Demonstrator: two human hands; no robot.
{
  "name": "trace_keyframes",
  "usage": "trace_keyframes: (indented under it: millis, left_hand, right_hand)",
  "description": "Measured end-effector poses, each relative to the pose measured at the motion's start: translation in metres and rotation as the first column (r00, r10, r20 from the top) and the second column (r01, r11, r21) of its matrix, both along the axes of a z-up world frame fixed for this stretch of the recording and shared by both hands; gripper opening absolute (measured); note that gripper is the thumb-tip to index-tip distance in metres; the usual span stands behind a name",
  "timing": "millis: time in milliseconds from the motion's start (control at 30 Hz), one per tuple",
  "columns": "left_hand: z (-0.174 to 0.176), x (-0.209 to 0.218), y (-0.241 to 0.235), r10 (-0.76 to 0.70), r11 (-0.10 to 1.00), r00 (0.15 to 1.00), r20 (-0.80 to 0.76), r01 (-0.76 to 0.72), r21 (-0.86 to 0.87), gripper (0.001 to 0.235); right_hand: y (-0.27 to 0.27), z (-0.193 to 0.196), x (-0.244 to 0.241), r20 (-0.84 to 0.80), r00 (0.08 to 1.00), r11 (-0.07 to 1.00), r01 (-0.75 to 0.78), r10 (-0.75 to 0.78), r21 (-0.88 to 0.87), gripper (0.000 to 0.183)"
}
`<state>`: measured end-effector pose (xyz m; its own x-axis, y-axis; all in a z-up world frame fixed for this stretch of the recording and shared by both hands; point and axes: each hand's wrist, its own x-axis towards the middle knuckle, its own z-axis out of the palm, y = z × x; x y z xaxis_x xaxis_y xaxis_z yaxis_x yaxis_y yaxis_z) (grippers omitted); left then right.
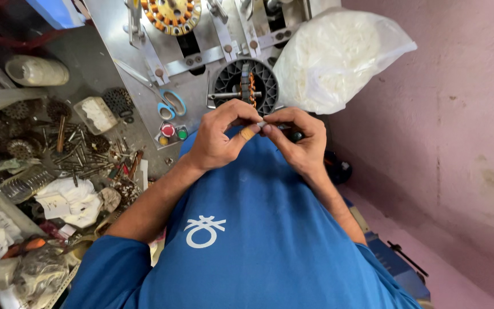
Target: The person assembles a stator by manually inserting small components into the slots of the stator core, using a small green-handled tool to seat them, and handling individual pieces from a plastic bag.
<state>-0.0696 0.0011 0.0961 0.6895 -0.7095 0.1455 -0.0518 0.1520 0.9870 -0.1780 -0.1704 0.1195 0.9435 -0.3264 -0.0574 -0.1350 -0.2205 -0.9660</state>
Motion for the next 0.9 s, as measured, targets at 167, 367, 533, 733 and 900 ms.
trace_keyframes:
  millis: [167,367,533,733,900]
  left_hand:
    - [-0.015,-0.004,0.008,0.102,0.992,0.964,0.246,-0.117,0.047,0.016]
    - [-0.03,0.0,0.014,0.126,0.984,0.947,0.295,-0.157,0.084,0.016]
    - [-0.044,0.032,0.009,0.109,0.99,0.972,0.207,-0.124,0.06,0.03]
    - [-0.075,0.073,-0.004,-0.127,0.985,0.958,0.257,0.153,-0.084,0.054]
    - [-0.096,0.078,-0.002,-0.23,0.959,0.949,0.217,0.258,-0.113,0.041]
  right_hand:
    - [0.009,-0.002,0.009,0.023,0.999,0.984,-0.044,0.049,-0.171,0.019]
    - [0.021,-0.01,0.019,0.063,0.996,0.919,-0.03,0.059,-0.393,0.019]
    - [0.027,-0.027,0.029,0.102,0.99,0.907,0.134,-0.101,-0.4,0.017]
    - [0.026,-0.042,0.032,0.15,0.983,0.855,0.171,-0.11,-0.49,0.018]
    - [0.028,-0.049,0.032,0.163,0.979,0.852,0.185,-0.119,-0.49,0.018]
